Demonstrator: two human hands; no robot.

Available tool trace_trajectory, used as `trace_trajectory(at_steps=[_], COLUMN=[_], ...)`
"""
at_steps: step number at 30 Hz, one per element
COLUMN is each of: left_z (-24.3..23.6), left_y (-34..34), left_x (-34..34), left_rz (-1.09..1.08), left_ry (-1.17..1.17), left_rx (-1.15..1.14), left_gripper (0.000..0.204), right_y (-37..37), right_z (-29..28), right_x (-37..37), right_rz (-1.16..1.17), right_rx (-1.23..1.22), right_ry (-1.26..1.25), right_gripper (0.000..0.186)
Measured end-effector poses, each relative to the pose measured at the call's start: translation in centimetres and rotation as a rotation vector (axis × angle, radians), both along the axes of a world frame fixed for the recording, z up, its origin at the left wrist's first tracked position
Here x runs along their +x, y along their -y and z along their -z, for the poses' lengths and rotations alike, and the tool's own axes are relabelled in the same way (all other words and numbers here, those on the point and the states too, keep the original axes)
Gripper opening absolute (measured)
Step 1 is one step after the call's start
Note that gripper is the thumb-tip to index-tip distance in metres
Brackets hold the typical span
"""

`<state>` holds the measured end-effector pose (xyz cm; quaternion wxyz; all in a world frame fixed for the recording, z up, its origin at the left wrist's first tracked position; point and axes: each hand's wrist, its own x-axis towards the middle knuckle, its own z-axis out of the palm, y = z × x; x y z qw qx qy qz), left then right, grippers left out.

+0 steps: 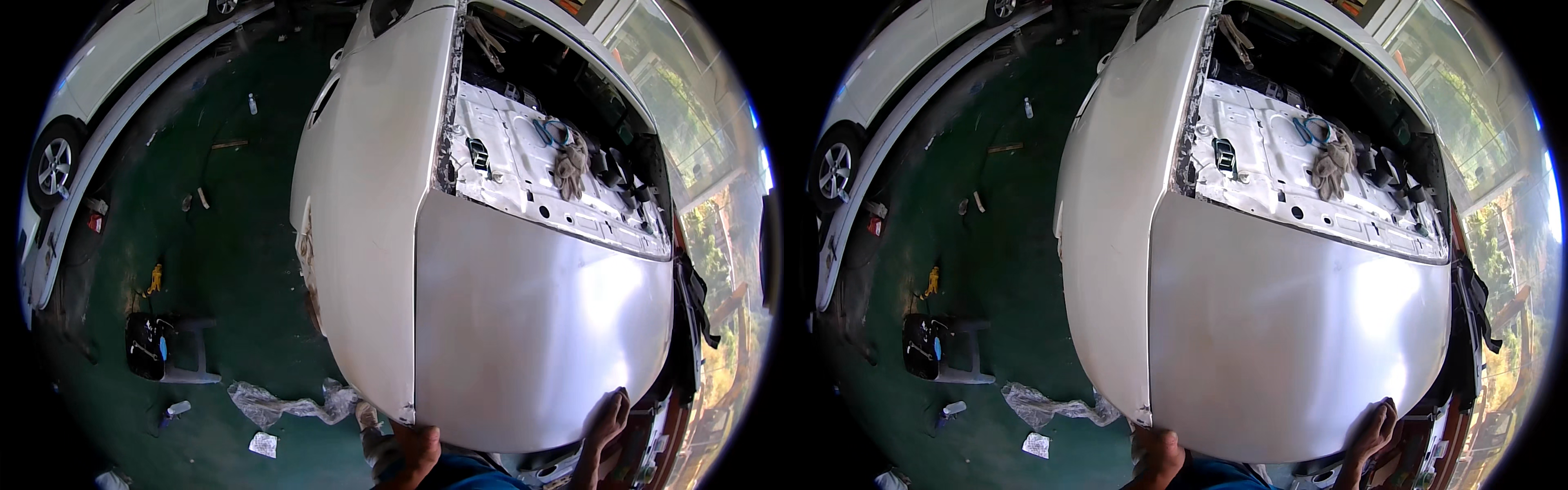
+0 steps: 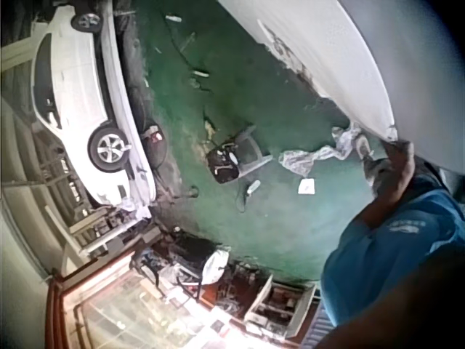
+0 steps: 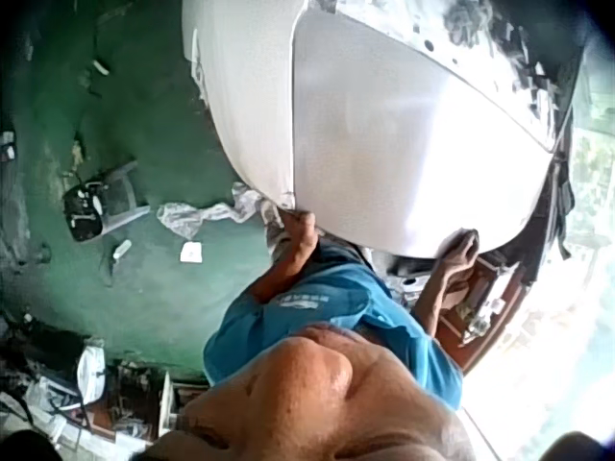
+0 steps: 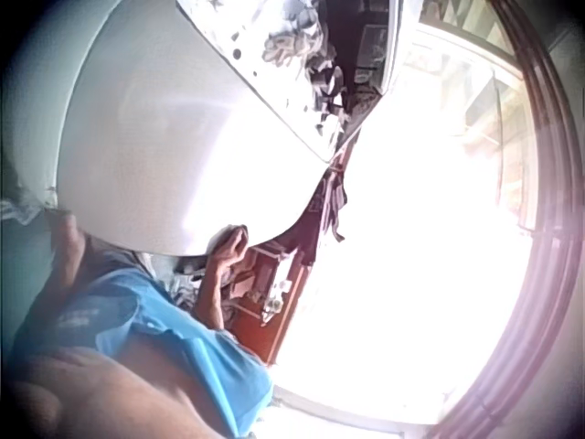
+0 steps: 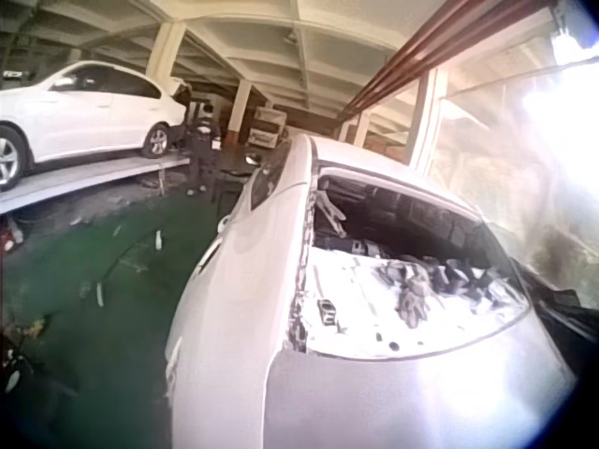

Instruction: The person uses a hammer and metal file to smooth the inner edge of a white car trunk lid, then repeatedly positions and aligns the trunk lid on the vehicle, checking fit and making adjustments. The person also uses a ratchet to tighten fasteners inside the trunk area.

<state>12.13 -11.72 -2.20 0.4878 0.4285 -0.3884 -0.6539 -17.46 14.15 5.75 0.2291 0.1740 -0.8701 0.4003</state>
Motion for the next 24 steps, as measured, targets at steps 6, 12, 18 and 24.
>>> trace_trajectory(at_steps=[6, 12, 18, 24], left_z=[-0.2, -0.5, 3.4, 1.0], left_y=[0.8, 0.3, 0.8, -0.6], left_x=[-0.9, -0.7, 0.3, -0.7], left_rz=[-0.022, 0.014, 0.056, -0.003], left_ry=[0.046, 0.047, -0.005, -0.139], left_rx=[-0.21, -0.231, -0.224, -0.067], left_gripper=[0.1, 0.093, 0.083, 0.065], right_y=[0.4, 0.8, -0.7, -4.2], right_z=[-0.3, -1.1, -2.1, -2.5], right_x=[0.3, 0.8, 1.1, 0.6], right_rz=[0.002, -0.028, -0.196, -0.375], right_rx=[-0.052, -0.103, -0.002, 0.152], right_ry=[-0.033, -0.049, -0.157, -0.284], right_gripper=[0.026, 0.021, 0.017, 0.02])
